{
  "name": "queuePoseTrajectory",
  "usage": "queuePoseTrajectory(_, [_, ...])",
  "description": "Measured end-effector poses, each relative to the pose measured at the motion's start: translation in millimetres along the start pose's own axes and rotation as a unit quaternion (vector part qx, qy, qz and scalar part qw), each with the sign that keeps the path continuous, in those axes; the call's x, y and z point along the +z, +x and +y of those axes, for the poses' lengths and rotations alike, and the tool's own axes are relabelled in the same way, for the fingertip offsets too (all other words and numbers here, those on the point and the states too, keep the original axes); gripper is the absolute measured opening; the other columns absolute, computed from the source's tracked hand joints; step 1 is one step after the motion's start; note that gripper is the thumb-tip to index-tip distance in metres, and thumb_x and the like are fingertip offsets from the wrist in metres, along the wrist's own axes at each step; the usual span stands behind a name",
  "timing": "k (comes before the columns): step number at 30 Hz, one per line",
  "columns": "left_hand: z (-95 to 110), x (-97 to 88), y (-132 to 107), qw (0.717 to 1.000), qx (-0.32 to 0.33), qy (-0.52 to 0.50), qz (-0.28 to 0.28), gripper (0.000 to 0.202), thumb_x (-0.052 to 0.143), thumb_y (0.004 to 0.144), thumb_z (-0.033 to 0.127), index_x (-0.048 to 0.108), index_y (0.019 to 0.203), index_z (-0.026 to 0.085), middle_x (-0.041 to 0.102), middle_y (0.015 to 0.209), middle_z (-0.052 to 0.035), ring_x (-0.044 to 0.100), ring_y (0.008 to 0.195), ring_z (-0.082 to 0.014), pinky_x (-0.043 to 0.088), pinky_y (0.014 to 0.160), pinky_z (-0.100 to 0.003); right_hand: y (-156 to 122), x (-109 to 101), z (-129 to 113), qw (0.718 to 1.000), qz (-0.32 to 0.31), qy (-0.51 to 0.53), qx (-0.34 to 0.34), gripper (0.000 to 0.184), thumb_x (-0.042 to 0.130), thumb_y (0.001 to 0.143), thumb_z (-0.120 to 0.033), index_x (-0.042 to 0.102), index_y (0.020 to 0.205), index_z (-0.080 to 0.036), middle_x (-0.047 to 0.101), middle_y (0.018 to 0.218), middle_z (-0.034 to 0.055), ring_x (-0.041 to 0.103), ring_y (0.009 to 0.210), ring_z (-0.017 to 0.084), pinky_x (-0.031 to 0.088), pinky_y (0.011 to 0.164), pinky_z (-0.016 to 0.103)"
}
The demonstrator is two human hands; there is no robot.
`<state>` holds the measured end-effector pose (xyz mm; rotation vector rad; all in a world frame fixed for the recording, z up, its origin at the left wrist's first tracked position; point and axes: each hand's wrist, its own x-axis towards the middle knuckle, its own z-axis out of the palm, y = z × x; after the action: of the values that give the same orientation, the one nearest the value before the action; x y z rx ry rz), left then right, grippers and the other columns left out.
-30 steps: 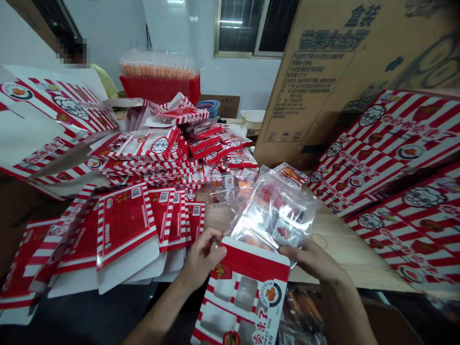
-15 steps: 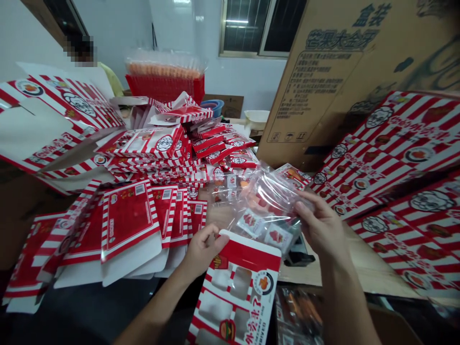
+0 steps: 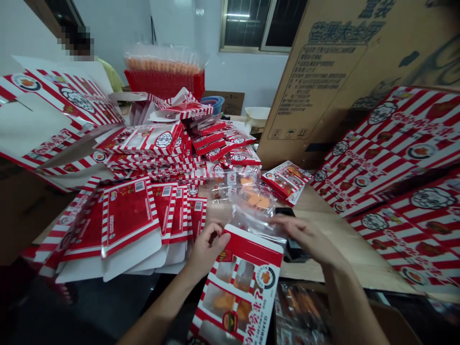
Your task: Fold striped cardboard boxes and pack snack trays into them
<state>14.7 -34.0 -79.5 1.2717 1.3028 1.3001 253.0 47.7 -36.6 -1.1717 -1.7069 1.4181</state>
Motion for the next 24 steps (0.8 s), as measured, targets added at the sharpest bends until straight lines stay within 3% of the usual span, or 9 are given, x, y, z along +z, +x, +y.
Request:
queuePoseTrajectory(3, [-4, 0.6, -3, 1.0, -0.003, -0.001, 0.021, 0.019, 0.054, 0.08, 0.031, 0.043, 0.068, 0.02, 0.055, 0.091, -0.0036, 0.051, 0.083, -0.016, 0.039, 0.075, -0.026, -18, 22, 11, 0.993, -0.107, 0.045, 0.038, 0.035, 0.07, 0.065, -0.051, 0.076, 0.078, -0.019, 0.072, 0.088, 0.0067, 0.063, 0.08, 0.023, 0.048, 0.075, 0.032])
queuePoseTrajectory(6, [-4, 1.1, -6, 1.0, -0.005, -0.021, 0.014, 0.022, 0.056, 0.079, 0.032, 0.043, 0.067, 0.019, 0.056, 0.092, -0.0047, 0.052, 0.085, -0.0167, 0.04, 0.076, -0.026, -30, 42, 21, 0.977, -0.155, 0.099, 0.112, 0.032, 0.071, 0.064, -0.048, 0.074, 0.072, -0.017, 0.07, 0.076, 0.0042, 0.061, 0.069, 0.02, 0.048, 0.068, 0.031])
queuePoseTrajectory(9, [-3, -2.2, -6, 0.998, -0.034, -0.045, 0.003, 0.025, 0.056, 0.079, 0.036, 0.042, 0.067, 0.02, 0.047, 0.069, 0.0021, 0.046, 0.064, -0.0119, 0.038, 0.06, -0.022, -34, 54, 31, 0.973, -0.112, 0.139, 0.147, 0.032, 0.073, 0.061, -0.047, 0.072, 0.072, -0.017, 0.069, 0.073, 0.0043, 0.06, 0.068, 0.02, 0.049, 0.067, 0.031])
queuePoseTrajectory(12, [-1, -9.8, -3, 0.997, -0.051, -0.048, 0.015, 0.029, 0.054, 0.08, 0.04, 0.04, 0.066, 0.02, 0.036, 0.06, 0.0061, 0.037, 0.054, -0.0093, 0.032, 0.052, -0.02, -37, 62, 39, 0.978, 0.018, 0.175, 0.11, 0.029, 0.077, 0.059, -0.043, 0.069, 0.073, -0.019, 0.068, 0.072, 0.0026, 0.061, 0.069, 0.02, 0.048, 0.065, 0.028])
queuePoseTrajectory(14, [0, -14.4, -2, 0.997, -0.061, -0.05, 0.004, 0.029, 0.054, 0.079, 0.042, 0.042, 0.065, 0.02, 0.038, 0.06, 0.0058, 0.038, 0.054, -0.0097, 0.032, 0.051, -0.02, -42, 68, 42, 0.973, 0.108, 0.187, 0.083, 0.029, 0.078, 0.057, -0.043, 0.064, 0.067, -0.021, 0.066, 0.067, 0.0003, 0.059, 0.065, 0.017, 0.047, 0.061, 0.025])
queuePoseTrajectory(16, [2, -16.0, -2, 0.997, -0.061, -0.043, -0.033, 0.028, 0.056, 0.079, 0.041, 0.048, 0.064, 0.019, 0.046, 0.064, 0.0033, 0.045, 0.061, -0.012, 0.037, 0.056, -0.022, -49, 73, 41, 0.968, 0.155, 0.181, 0.084, 0.033, 0.078, 0.057, -0.046, 0.058, 0.057, -0.019, 0.063, 0.06, -0.0005, 0.056, 0.058, 0.015, 0.045, 0.056, 0.023])
queuePoseTrajectory(19, [7, -11.0, -2, 0.995, -0.037, -0.025, -0.094, 0.027, 0.056, 0.08, 0.037, 0.054, 0.062, 0.017, 0.052, 0.07, -0.0004, 0.051, 0.074, -0.0159, 0.04, 0.067, -0.025, -59, 75, 32, 0.967, 0.137, 0.178, 0.116, 0.037, 0.077, 0.055, -0.049, 0.058, 0.051, -0.018, 0.062, 0.055, 0.0009, 0.055, 0.054, 0.016, 0.045, 0.053, 0.025])
queuePoseTrajectory(22, [16, -1.4, -2, 0.991, -0.026, -0.027, -0.132, 0.033, 0.053, 0.082, 0.039, 0.054, 0.058, 0.016, 0.053, 0.067, -0.0011, 0.052, 0.066, -0.0147, 0.041, 0.063, -0.025, -63, 72, 21, 0.971, 0.053, 0.182, 0.146, 0.036, 0.078, 0.052, -0.049, 0.064, 0.051, -0.016, 0.062, 0.051, 0.0026, 0.054, 0.049, 0.017, 0.043, 0.048, 0.026])
queuePoseTrajectory(24, [22, 2.8, 0, 0.991, -0.015, -0.037, -0.13, 0.035, 0.051, 0.083, 0.04, 0.054, 0.057, 0.016, 0.055, 0.07, -0.0022, 0.053, 0.066, -0.0148, 0.043, 0.064, -0.026, -62, 69, 16, 0.968, 0.035, 0.189, 0.158, 0.037, 0.078, 0.05, -0.05, 0.064, 0.047, -0.015, 0.06, 0.046, 0.0038, 0.052, 0.043, 0.016, 0.04, 0.043, 0.026])
